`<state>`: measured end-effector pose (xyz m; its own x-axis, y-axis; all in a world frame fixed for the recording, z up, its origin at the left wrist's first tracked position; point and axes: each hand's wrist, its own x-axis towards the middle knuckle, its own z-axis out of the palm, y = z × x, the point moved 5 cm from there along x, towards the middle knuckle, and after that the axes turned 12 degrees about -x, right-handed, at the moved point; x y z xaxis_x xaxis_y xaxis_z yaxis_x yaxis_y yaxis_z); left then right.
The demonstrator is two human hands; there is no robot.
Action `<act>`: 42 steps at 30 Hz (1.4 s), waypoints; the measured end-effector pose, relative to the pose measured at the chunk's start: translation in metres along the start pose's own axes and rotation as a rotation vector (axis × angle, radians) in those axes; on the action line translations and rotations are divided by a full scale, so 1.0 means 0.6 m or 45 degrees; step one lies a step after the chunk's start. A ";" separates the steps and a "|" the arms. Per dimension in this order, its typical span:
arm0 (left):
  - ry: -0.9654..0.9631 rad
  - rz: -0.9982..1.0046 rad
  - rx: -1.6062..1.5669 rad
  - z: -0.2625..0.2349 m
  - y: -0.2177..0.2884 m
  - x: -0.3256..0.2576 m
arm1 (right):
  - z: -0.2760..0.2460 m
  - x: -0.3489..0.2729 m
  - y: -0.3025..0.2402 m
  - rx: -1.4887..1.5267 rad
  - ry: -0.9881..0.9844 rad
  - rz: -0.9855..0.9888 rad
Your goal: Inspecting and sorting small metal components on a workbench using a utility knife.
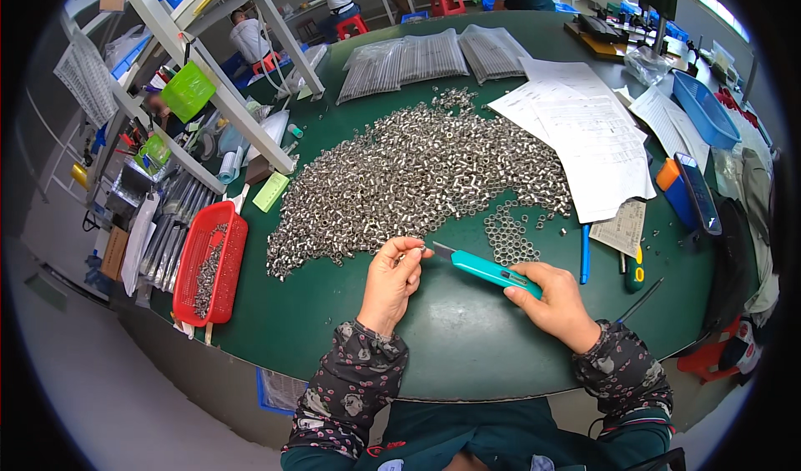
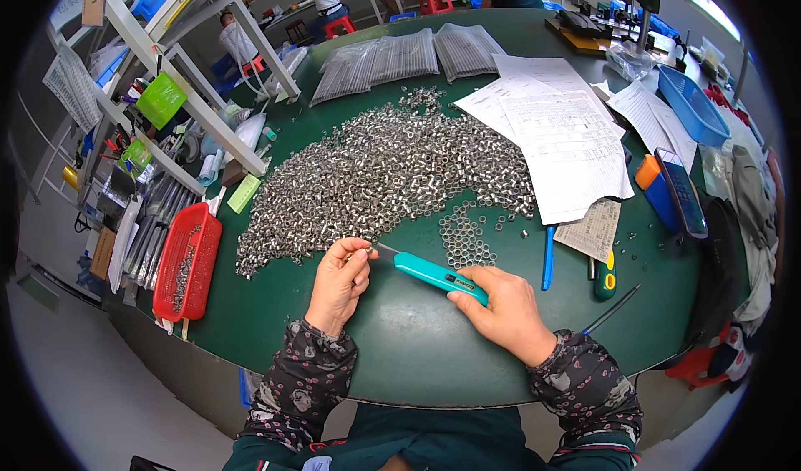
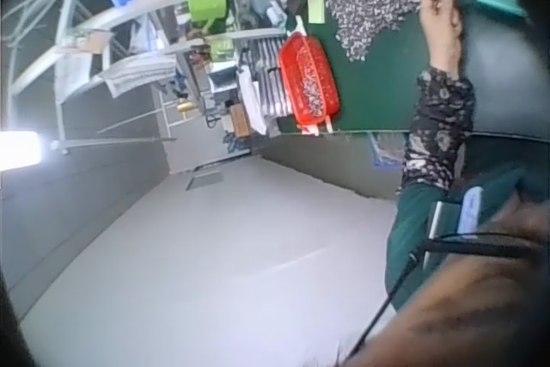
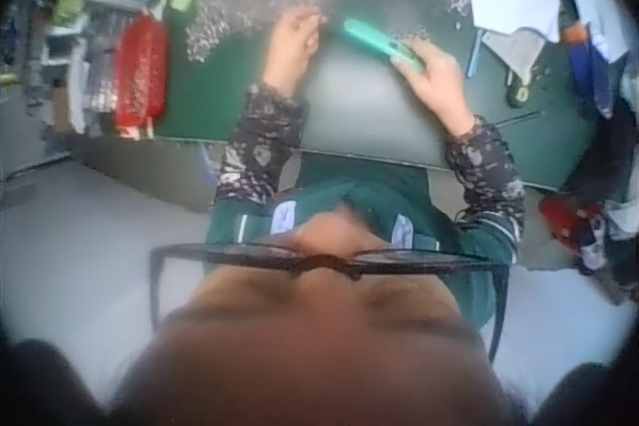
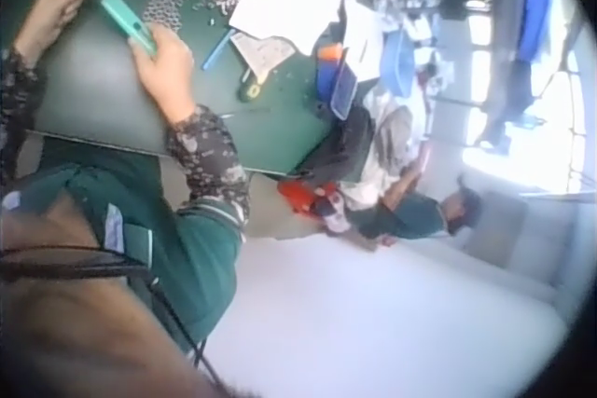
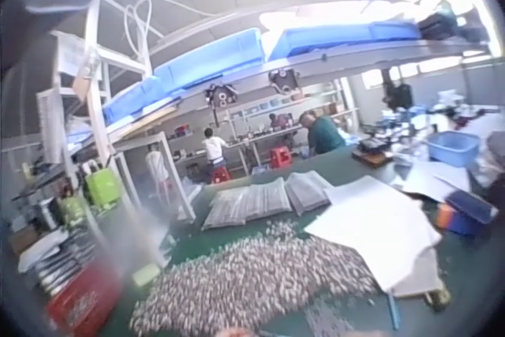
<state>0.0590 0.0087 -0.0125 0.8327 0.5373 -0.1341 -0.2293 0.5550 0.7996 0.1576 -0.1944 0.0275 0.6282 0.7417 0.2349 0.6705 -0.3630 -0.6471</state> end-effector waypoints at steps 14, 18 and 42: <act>-0.049 0.107 0.244 0.007 0.001 -0.005 | 0.014 -0.001 0.010 0.082 -0.185 0.065; -0.059 0.156 0.345 0.006 0.003 -0.005 | -0.006 -0.009 -0.016 -0.162 0.075 -0.076; 0.008 -0.001 0.191 -0.001 -0.003 -0.006 | -0.010 -0.008 -0.025 -0.277 0.202 -0.131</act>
<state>0.0561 0.0062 -0.0135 0.8297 0.5409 -0.1378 -0.1504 0.4544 0.8780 0.1471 -0.1957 0.0405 0.5950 0.6896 0.4128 0.7920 -0.4157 -0.4472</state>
